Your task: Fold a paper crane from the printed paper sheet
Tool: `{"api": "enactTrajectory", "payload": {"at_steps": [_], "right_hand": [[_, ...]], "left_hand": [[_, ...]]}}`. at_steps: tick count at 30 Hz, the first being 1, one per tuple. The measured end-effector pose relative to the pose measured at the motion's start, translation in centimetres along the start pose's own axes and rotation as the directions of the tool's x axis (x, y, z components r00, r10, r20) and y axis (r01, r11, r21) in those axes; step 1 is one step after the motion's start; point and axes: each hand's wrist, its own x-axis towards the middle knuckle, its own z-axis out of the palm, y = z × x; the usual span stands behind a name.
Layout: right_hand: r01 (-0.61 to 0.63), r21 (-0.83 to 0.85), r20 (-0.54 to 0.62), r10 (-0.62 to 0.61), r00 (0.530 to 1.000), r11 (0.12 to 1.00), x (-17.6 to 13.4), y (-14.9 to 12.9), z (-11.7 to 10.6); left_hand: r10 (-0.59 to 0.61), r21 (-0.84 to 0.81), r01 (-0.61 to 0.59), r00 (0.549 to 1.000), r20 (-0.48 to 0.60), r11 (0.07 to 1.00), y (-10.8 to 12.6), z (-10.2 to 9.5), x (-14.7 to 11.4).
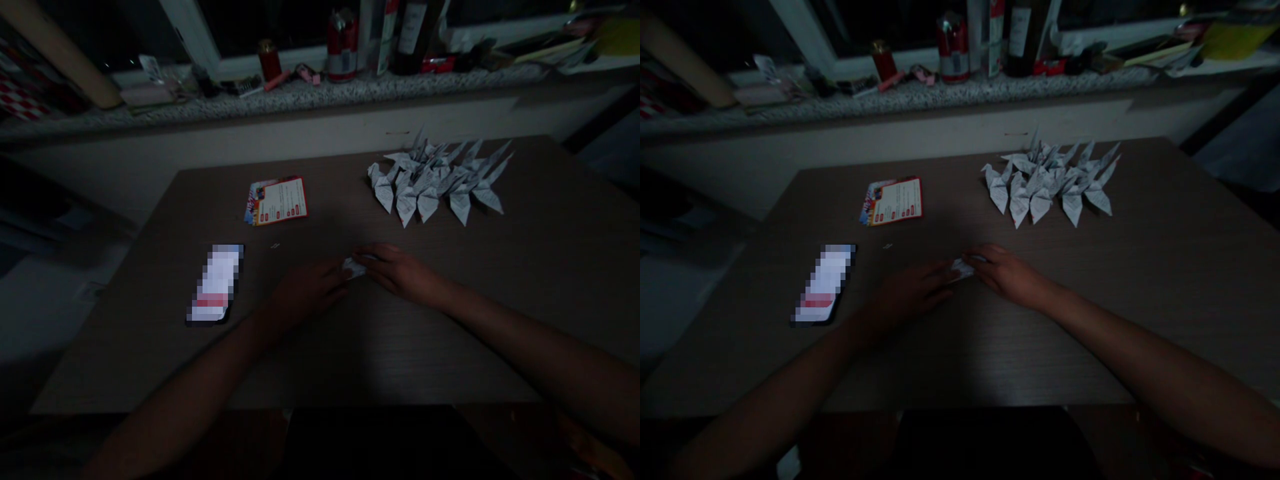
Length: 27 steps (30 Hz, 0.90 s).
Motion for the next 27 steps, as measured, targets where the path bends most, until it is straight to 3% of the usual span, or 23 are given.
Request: {"api": "enactTrajectory", "payload": {"at_steps": [7, 16, 20, 27], "right_hand": [[-0.005, -0.111, 0.070, 0.013, 0.997, 0.994, -0.3, -0.6, -0.3], [-0.037, -0.262, 0.144, 0.077, 0.986, 0.964, -0.2, -2.9, -0.9], [0.036, -0.232, 0.185, 0.008, 0.983, 0.972, -0.2, -3.6, -0.6], [-0.019, -0.119, 0.244, 0.048, 0.969, 0.993, -0.5, -3.5, 0.1]], "left_hand": [[0.003, 0.092, -0.014, 0.993, 0.118, 0.996, 0.7, -0.4, -0.6], [-0.006, 0.081, -0.003, 0.994, 0.110, 0.997, 1.1, -0.5, -0.5], [-0.009, 0.070, 0.000, 0.992, 0.130, 0.998, 1.1, -0.5, -0.4], [-0.002, 0.085, -0.010, 0.990, 0.141, 0.996, 0.9, -0.6, -0.4]]}}
